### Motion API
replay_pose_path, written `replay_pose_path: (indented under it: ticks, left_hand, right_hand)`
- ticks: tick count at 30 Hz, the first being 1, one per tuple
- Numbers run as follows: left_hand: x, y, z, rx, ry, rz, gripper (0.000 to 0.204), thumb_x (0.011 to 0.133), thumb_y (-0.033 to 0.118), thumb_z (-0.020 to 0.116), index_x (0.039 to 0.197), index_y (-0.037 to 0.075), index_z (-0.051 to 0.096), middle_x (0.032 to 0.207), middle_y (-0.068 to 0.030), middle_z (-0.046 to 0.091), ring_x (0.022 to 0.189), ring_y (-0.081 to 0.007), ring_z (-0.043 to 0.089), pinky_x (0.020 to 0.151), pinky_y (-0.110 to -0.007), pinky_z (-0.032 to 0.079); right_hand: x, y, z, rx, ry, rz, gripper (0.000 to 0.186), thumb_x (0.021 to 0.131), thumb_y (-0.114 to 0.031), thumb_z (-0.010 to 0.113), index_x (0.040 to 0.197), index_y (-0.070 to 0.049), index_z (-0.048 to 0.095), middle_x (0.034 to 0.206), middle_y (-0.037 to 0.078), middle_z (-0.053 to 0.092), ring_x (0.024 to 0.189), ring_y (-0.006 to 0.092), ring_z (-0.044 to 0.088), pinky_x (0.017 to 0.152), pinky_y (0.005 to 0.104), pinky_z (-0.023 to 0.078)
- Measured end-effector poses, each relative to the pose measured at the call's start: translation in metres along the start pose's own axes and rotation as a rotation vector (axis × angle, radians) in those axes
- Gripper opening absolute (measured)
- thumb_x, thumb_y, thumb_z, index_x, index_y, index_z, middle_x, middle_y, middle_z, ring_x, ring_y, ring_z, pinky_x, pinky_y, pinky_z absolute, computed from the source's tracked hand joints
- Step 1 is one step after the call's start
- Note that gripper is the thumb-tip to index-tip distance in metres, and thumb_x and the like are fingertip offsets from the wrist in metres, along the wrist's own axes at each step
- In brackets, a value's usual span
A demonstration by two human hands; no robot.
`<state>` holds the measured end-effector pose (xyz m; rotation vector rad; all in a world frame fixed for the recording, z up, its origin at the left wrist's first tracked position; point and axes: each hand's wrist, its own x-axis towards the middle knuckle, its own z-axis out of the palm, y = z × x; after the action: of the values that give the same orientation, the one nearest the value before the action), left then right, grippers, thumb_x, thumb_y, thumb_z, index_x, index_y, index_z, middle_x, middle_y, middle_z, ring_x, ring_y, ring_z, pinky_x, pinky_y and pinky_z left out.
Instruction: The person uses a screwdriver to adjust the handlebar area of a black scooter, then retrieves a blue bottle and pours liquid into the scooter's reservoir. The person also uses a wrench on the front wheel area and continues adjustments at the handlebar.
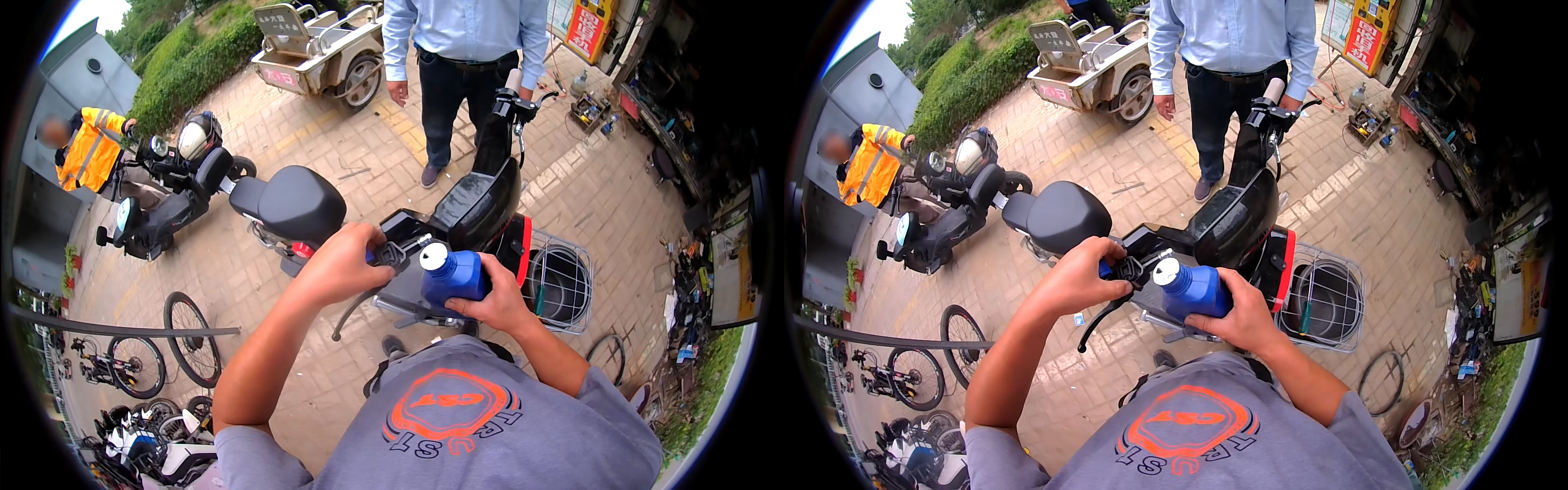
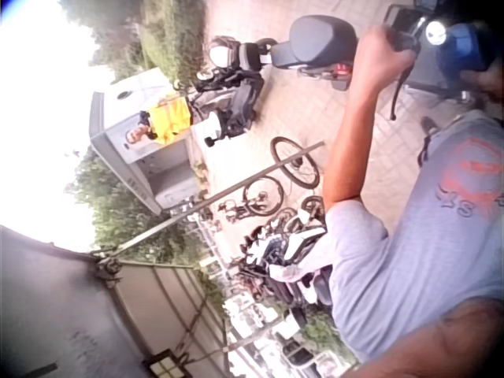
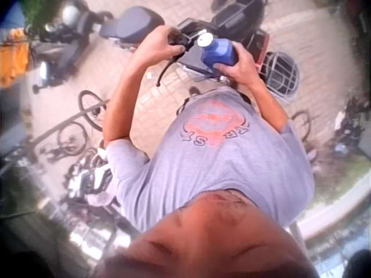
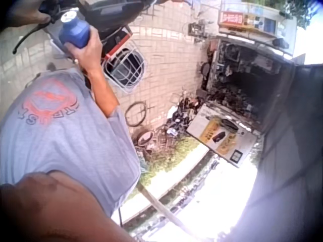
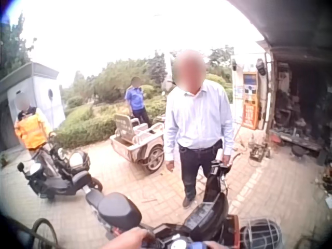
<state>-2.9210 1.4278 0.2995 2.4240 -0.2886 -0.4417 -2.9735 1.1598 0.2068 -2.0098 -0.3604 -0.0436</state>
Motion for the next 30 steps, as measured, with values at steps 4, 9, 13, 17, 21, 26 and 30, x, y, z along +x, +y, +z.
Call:
replay_pose_path:
  ticks: [4,9,13,17,21,26,30]
  left_hand:
    - [0.002,-0.005,-0.002,-0.052,0.002,0.002,0.051,0.069,0.018,0.081,0.111,-0.004,0.062,0.102,-0.0155,0.064,0.099,-0.0254,0.061,0.090,-0.034,0.048]
    - [-0.001,-0.012,-0.010,-0.218,-0.003,-0.016,0.047,0.069,0.021,0.077,0.105,-0.005,0.062,0.099,-0.0162,0.064,0.093,-0.0250,0.062,0.084,-0.034,0.050]
    - [-0.007,-0.027,-0.014,-0.440,0.089,-0.035,0.047,0.068,0.018,0.079,0.107,-0.003,0.061,0.096,-0.0085,0.062,0.090,-0.0155,0.059,0.080,-0.029,0.049]
    - [-0.018,-0.043,-0.013,-0.707,0.157,-0.046,0.051,0.068,0.017,0.083,0.110,0.001,0.059,0.094,-0.0008,0.056,0.085,-0.0091,0.052,0.074,-0.024,0.045]
    - [-0.022,-0.057,-0.001,-0.871,0.171,-0.017,0.053,0.068,0.018,0.086,0.111,0.002,0.058,0.096,-0.0009,0.056,0.086,-0.0089,0.052,0.075,-0.023,0.044]
    - [-0.023,-0.068,0.007,-0.920,0.143,0.004,0.053,0.069,0.017,0.085,0.112,0.001,0.058,0.097,-0.0015,0.056,0.088,-0.0089,0.053,0.075,-0.023,0.045]
    - [-0.023,-0.070,0.004,-0.944,0.144,0.031,0.053,0.069,0.018,0.084,0.111,0.001,0.057,0.095,-0.0018,0.056,0.088,-0.0092,0.053,0.075,-0.024,0.045]
  right_hand:
    - [0.004,-0.001,0.002,0.003,-0.012,0.000,0.074,0.064,-0.033,0.090,0.120,0.000,0.055,0.107,0.016,0.065,0.097,0.0286,0.066,0.086,0.0361,0.052]
    - [0.010,-0.008,0.001,-0.031,-0.036,0.005,0.073,0.064,-0.033,0.090,0.120,0.000,0.056,0.106,0.017,0.065,0.094,0.0290,0.066,0.084,0.0362,0.052]
    - [0.016,-0.013,-0.005,-0.130,-0.075,0.003,0.074,0.061,-0.028,0.091,0.120,-0.001,0.057,0.106,0.012,0.066,0.097,0.0240,0.065,0.088,0.0340,0.050]
    - [0.025,-0.021,-0.016,-0.242,-0.128,-0.045,0.073,0.061,-0.031,0.090,0.118,0.000,0.057,0.106,0.017,0.065,0.094,0.0309,0.066,0.084,0.0365,0.053]
    - [0.035,-0.029,-0.024,-0.336,-0.192,-0.084,0.074,0.061,-0.034,0.089,0.118,0.000,0.057,0.107,0.018,0.065,0.094,0.0340,0.066,0.083,0.0381,0.054]
    - [0.043,-0.042,-0.029,-0.441,-0.255,-0.072,0.073,0.061,-0.035,0.089,0.118,0.000,0.057,0.110,0.019,0.065,0.096,0.0342,0.066,0.084,0.0388,0.053]
    - [0.049,-0.051,-0.029,-0.487,-0.295,-0.060,0.072,0.061,-0.035,0.088,0.118,-0.001,0.058,0.110,0.019,0.065,0.096,0.0347,0.066,0.085,0.0394,0.053]
